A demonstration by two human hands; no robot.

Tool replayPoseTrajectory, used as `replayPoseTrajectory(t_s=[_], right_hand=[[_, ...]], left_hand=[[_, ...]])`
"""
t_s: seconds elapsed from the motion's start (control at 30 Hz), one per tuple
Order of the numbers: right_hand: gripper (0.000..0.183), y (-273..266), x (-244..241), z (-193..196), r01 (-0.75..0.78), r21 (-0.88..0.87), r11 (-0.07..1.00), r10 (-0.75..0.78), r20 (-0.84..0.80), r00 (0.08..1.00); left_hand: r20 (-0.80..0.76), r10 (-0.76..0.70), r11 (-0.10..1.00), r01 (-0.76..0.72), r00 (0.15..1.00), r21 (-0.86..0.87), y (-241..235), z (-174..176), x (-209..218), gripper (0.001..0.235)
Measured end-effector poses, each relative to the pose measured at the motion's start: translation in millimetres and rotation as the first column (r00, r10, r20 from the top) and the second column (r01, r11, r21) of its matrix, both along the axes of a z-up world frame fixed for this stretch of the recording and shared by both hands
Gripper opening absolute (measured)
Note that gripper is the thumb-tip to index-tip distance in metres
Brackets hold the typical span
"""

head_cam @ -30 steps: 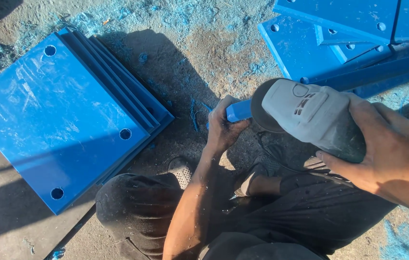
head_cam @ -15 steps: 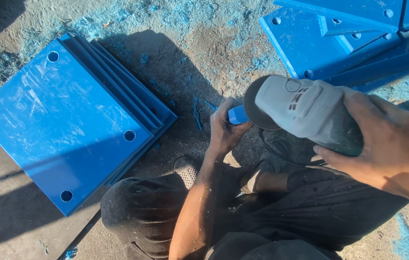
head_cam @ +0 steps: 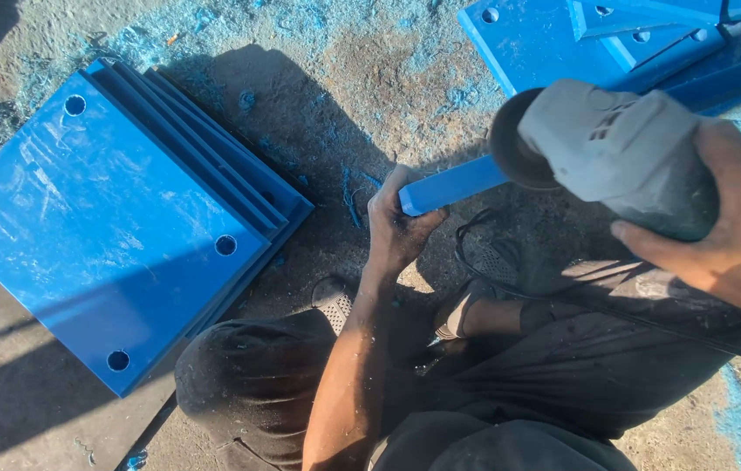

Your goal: The recorder is using an angle grinder to smooth the edges of square blue plastic components.

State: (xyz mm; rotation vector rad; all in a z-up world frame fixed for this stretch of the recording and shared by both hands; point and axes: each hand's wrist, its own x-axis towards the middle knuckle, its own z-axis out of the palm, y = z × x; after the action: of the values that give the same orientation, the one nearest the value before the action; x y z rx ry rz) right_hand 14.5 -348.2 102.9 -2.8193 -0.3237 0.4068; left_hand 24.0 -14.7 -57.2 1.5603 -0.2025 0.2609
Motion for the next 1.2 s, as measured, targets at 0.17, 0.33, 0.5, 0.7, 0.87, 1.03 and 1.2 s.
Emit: replayPoseTrajectory(t_s=[0.17,0.33,0.5,0.7,0.87,1.03,1.2], right_hand=[[0.072,-47.2,-7.2,-19.4,0.136,0.106,0.985,-0.152,0.157,0.976],[0.089,87.5,-25.2,70.6,0.058,-0.148,0.987,-0.019,0.254,0.967],[0.085,50.4,-29.4,47.1,-0.057,-0.181,0.982,0.107,0.279,0.954],[0.092,91.8,-24.7,76.6,0.007,-0.278,0.961,0.074,0.279,0.957],[0.09,61.3,-18.4,52.1,-0.125,-0.259,0.958,0.203,0.303,0.931],[0.09,82.9,-23.0,63.7,-0.13,-0.255,0.958,0.217,0.352,0.91],[0.089,55.1,-23.3,44.6,0.038,-0.2,0.979,0.039,0.367,0.929]], left_hand=[[-0.002,-0.002,1.0,0.002,1.0,0.006,0.1,-0.9,3.8,0.04],[-0.053,0.014,0.999,-0.012,0.999,0.051,2.8,0.6,1.6,0.036],[-0.055,0.002,0.999,-0.004,0.999,-0.033,1.6,10.2,-1.8,0.035],[-0.046,0.026,0.997,-0.023,0.999,0.069,4.0,1.9,-1.5,0.035],[-0.059,0.028,0.999,-0.026,0.998,0.037,3.2,4.7,-1.3,0.032],[-0.014,0.015,0.997,-0.014,1.0,0.07,3.1,2.3,0.3,0.036],[-0.008,0.03,0.999,-0.029,1.0,0.037,2.2,-1.9,1.6,0.035]])
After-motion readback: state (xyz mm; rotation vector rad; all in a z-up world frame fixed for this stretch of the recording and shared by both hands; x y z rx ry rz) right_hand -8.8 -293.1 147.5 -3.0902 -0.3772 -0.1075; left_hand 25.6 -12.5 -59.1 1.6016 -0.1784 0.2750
